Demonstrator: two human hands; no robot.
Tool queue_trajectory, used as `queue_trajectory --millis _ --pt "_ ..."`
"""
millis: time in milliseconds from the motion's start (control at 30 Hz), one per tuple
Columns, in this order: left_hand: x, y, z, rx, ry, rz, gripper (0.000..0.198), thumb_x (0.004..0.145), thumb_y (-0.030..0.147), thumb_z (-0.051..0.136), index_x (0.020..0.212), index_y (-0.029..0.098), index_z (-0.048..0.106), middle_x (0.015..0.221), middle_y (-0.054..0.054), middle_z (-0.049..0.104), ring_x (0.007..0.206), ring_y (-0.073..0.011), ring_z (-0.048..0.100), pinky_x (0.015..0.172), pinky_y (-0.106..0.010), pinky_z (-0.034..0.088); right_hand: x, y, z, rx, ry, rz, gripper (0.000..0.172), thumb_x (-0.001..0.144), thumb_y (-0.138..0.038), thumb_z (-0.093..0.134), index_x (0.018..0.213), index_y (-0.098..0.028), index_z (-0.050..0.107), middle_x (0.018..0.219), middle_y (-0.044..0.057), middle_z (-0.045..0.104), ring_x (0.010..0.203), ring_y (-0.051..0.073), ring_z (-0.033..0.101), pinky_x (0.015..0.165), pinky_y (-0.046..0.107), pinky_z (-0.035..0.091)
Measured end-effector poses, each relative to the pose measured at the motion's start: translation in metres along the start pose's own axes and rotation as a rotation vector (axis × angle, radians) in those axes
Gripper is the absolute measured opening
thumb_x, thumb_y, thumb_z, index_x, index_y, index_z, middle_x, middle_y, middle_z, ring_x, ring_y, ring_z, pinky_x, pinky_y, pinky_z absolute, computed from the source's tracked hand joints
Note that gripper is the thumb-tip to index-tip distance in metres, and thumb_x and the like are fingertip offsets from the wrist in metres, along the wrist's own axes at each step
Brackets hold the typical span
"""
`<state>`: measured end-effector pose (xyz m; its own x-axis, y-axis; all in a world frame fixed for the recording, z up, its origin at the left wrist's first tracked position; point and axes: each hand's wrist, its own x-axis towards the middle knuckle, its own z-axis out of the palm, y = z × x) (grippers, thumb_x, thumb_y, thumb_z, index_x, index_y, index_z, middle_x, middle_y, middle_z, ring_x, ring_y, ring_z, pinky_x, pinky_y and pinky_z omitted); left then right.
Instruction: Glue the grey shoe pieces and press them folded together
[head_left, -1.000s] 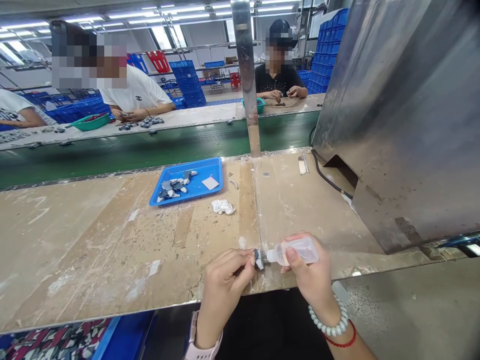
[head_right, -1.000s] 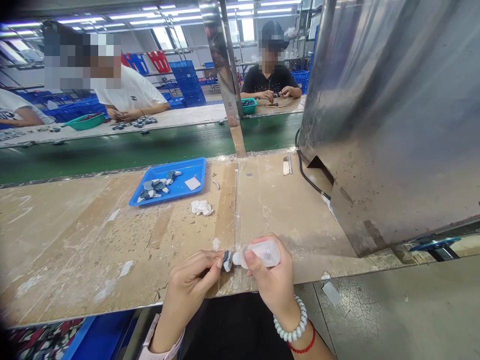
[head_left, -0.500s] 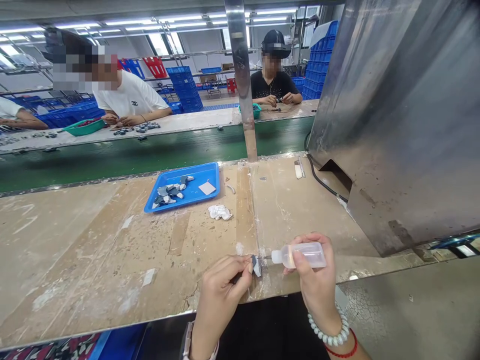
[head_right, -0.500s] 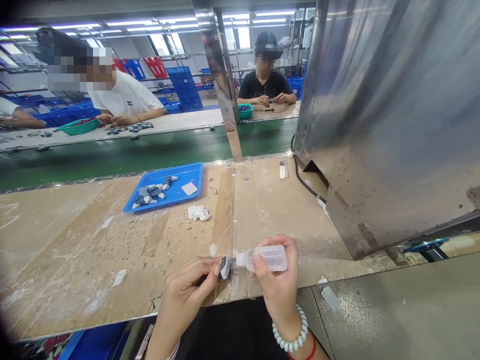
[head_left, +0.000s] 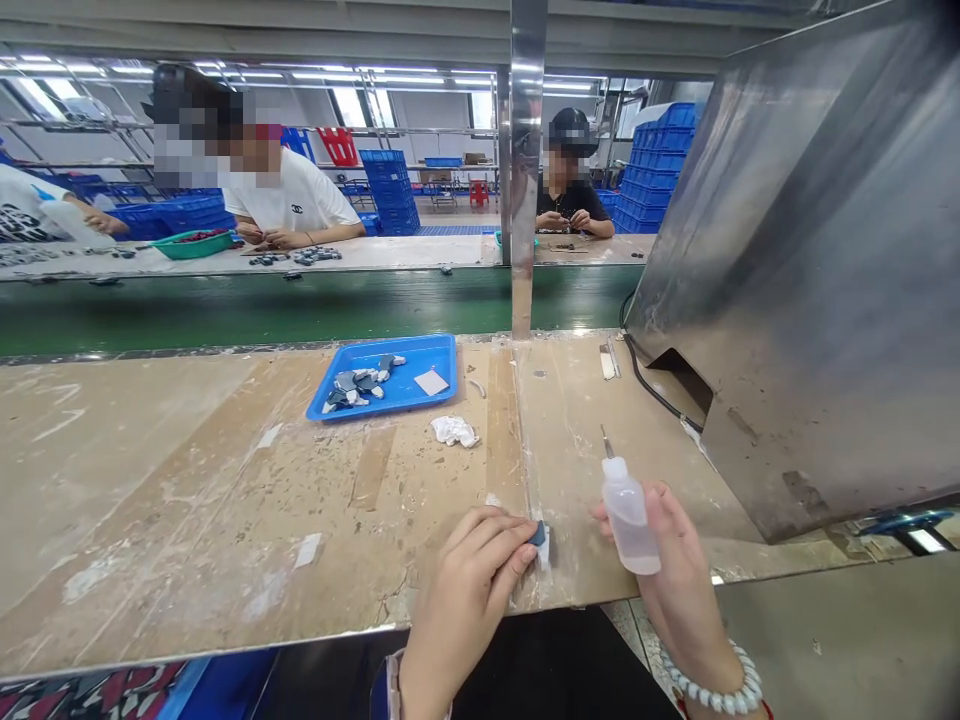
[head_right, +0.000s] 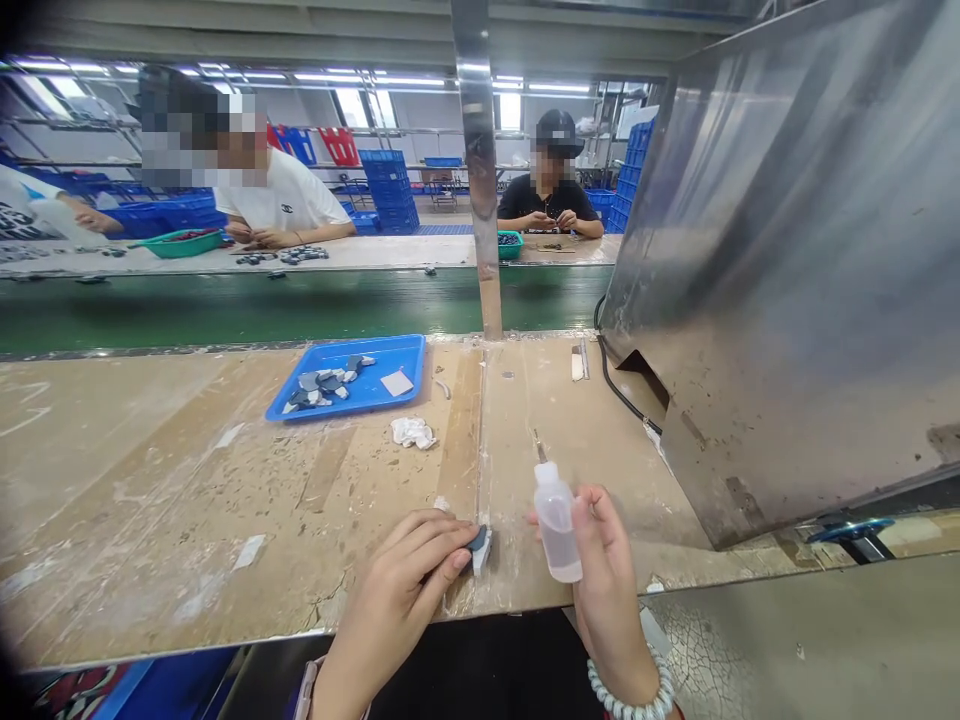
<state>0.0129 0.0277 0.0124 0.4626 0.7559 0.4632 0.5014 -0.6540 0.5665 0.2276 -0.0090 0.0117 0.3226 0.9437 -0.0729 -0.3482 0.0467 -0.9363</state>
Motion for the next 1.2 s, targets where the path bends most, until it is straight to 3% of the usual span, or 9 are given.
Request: queue_trajectory --millis 67,200,467,600,667,767,867,1000,1200 --pt "-0.001 -0.001 0.001 0.018 -0.004 -0.004 0.023 0.091 0.033 0.069 0.112 0.024 0.071 0.105 -0.004 0.074 0.104 -0.0252 0.063 0.082 -0.039 0.058 0.005 -0.001 -0.004 -0.048 0.035 -0.029 0.040 0.090 -0.058 0.063 0.107 -0.024 0.049 0.095 0.004 0.073 0.088 0.015 0.070 0.084 0.024 0.054" --pt "-0.001 -0.002 0.004 0.049 -0.006 -0.039 0.035 0.076 0.035 0.083 0.107 0.024 0.073 0.104 -0.005 0.073 0.099 -0.0273 0.064 0.074 -0.038 0.060 0.022 -0.002 -0.010 -0.251 0.076 -0.110 0.078 0.071 -0.050 0.086 0.130 -0.028 0.041 0.118 0.010 0.070 0.107 0.026 0.069 0.094 0.040 0.055" --pt "-0.001 -0.001 -0.011 -0.021 -0.175 -0.129 0.028 0.086 0.018 0.075 0.112 0.028 0.070 0.109 -0.003 0.068 0.106 -0.0233 0.061 0.086 -0.035 0.057 0.037 0.010 -0.034 -0.525 0.055 -0.163 0.082 0.072 -0.048 0.083 0.139 -0.028 0.041 0.147 0.013 0.047 0.131 0.031 0.052 0.113 0.053 0.039" --pt "-0.003 0.002 -0.011 -0.056 -0.123 -0.125 0.016 0.099 0.024 0.056 0.111 0.023 0.066 0.100 -0.006 0.067 0.099 -0.0223 0.061 0.082 -0.033 0.054 0.001 0.000 -0.028 -0.602 0.401 -0.454 0.041 0.085 -0.049 0.070 0.116 -0.024 0.060 0.127 0.010 0.056 0.119 0.028 0.054 0.107 0.049 0.041" --pt "-0.005 0.007 -0.010 -0.075 -0.071 -0.095 0.020 0.103 0.025 0.048 0.115 0.022 0.063 0.098 -0.007 0.066 0.094 -0.0213 0.060 0.079 -0.032 0.053 -0.022 -0.002 -0.016 -0.588 0.445 -0.501 0.024 0.088 -0.046 0.067 0.094 -0.023 0.064 0.108 0.008 0.059 0.110 0.026 0.055 0.104 0.043 0.040" --pt "-0.008 0.020 -0.009 -0.101 0.023 0.015 0.023 0.104 0.024 0.044 0.120 0.020 0.060 0.093 -0.007 0.064 0.088 -0.0196 0.058 0.075 -0.029 0.051 -0.051 0.002 0.004 -0.429 0.227 -0.294 0.029 0.088 -0.052 0.067 0.094 -0.024 0.067 0.109 0.008 0.060 0.105 0.024 0.057 0.092 0.035 0.045" --pt "-0.015 0.037 -0.013 -0.114 0.098 0.138 0.027 0.105 0.032 0.042 0.118 0.018 0.061 0.086 -0.006 0.063 0.080 -0.0180 0.055 0.070 -0.028 0.048 -0.064 0.010 0.019 -0.067 -0.149 0.064 0.051 0.086 -0.067 0.062 0.111 -0.023 0.067 0.099 0.009 0.066 0.080 0.019 0.063 0.071 0.031 0.051" --pt "-0.022 0.058 -0.021 -0.121 0.122 0.186 0.037 0.105 0.043 0.037 0.118 0.017 0.061 0.076 -0.004 0.062 0.071 -0.0164 0.051 0.064 -0.027 0.043 -0.069 0.017 0.028 0.317 -0.629 0.386 0.063 0.085 -0.075 0.055 0.108 -0.018 0.067 0.071 0.003 0.064 0.055 0.013 0.058 0.057 0.025 0.049" --pt "-0.025 0.071 -0.029 -0.152 0.026 0.112 0.041 0.105 0.049 0.030 0.104 0.021 0.060 0.067 0.000 0.058 0.062 -0.0149 0.045 0.058 -0.027 0.036 -0.077 0.019 0.038 0.493 -0.738 0.445 0.067 0.075 -0.084 0.058 0.086 -0.017 0.057 0.055 -0.001 0.054 0.041 0.008 0.045 0.045 0.018 0.038"
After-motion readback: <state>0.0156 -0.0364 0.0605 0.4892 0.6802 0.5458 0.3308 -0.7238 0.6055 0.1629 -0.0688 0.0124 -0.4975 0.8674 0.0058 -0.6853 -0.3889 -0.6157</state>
